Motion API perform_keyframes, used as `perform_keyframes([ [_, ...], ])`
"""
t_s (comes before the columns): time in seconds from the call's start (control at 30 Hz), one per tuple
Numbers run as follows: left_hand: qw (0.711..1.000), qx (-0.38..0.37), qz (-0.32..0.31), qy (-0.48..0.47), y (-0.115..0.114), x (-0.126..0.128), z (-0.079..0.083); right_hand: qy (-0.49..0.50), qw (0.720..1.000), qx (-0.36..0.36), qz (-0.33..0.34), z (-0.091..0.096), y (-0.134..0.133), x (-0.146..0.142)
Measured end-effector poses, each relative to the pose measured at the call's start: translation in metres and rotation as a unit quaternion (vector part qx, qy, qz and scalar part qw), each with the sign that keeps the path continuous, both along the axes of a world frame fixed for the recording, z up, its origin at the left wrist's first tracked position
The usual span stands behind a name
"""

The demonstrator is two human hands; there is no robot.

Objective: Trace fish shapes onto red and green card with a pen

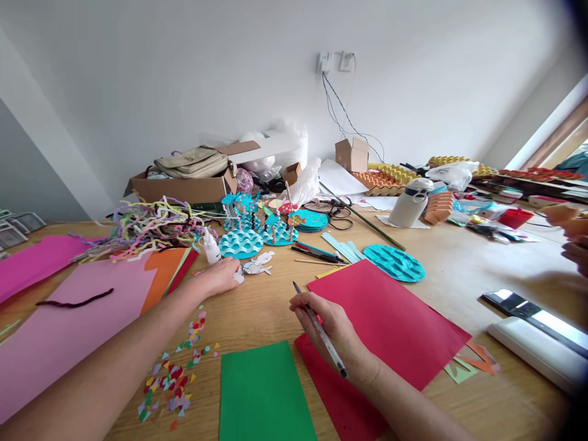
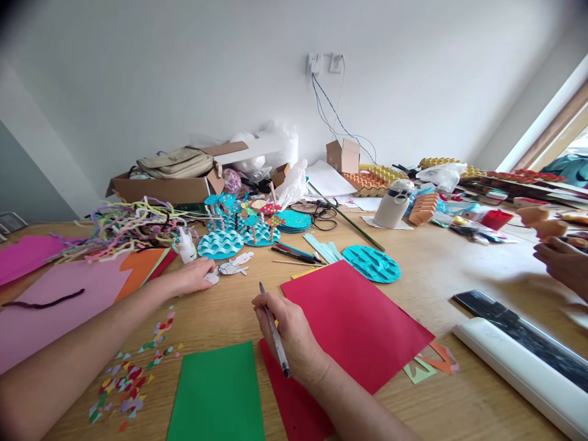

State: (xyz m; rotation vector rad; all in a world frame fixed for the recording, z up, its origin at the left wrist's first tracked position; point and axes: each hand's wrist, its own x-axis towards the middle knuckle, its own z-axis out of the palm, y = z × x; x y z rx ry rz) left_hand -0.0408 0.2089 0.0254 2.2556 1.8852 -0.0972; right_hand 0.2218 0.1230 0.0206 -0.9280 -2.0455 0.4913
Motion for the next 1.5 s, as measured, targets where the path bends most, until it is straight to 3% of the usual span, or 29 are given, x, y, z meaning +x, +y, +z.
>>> perform_keyframes([
  [0.3,0.996,0.033,0.047,-0.072,-0.012,0.0,0.001,-0.006,1.0,-0.008,0.005,-0.001,0.001,0.001],
  [0.53,0.978,0.077,0.082,-0.178,-0.022,-0.01,0.027,-0.006,1.0,0.002,0.01,0.0,0.001,0.0],
  [0.67,0.961,0.047,0.07,-0.264,-0.039,-0.002,0.042,0.011,1.0,0.001,0.002,-0.003,0.002,0.001],
  [0.77,0.945,-0.017,0.024,-0.327,-0.06,0.014,0.046,0.041,0.998,-0.043,-0.008,-0.005,0.004,0.003],
  [0.9,0.925,-0.071,-0.025,-0.373,-0.086,0.036,0.042,0.137,0.976,-0.169,0.029,-0.007,0.002,0.001],
  [1.1,0.925,-0.069,-0.041,-0.372,-0.104,0.054,0.03,0.228,0.914,-0.32,0.098,-0.005,-0.011,-0.017],
  [1.33,0.949,-0.048,-0.044,-0.31,-0.117,0.043,0.025,0.219,0.912,-0.337,0.078,-0.008,-0.011,-0.023],
  [1.5,0.968,-0.036,-0.101,-0.229,-0.164,0.027,0.024,0.191,0.918,-0.341,0.071,-0.015,-0.008,-0.02],
])
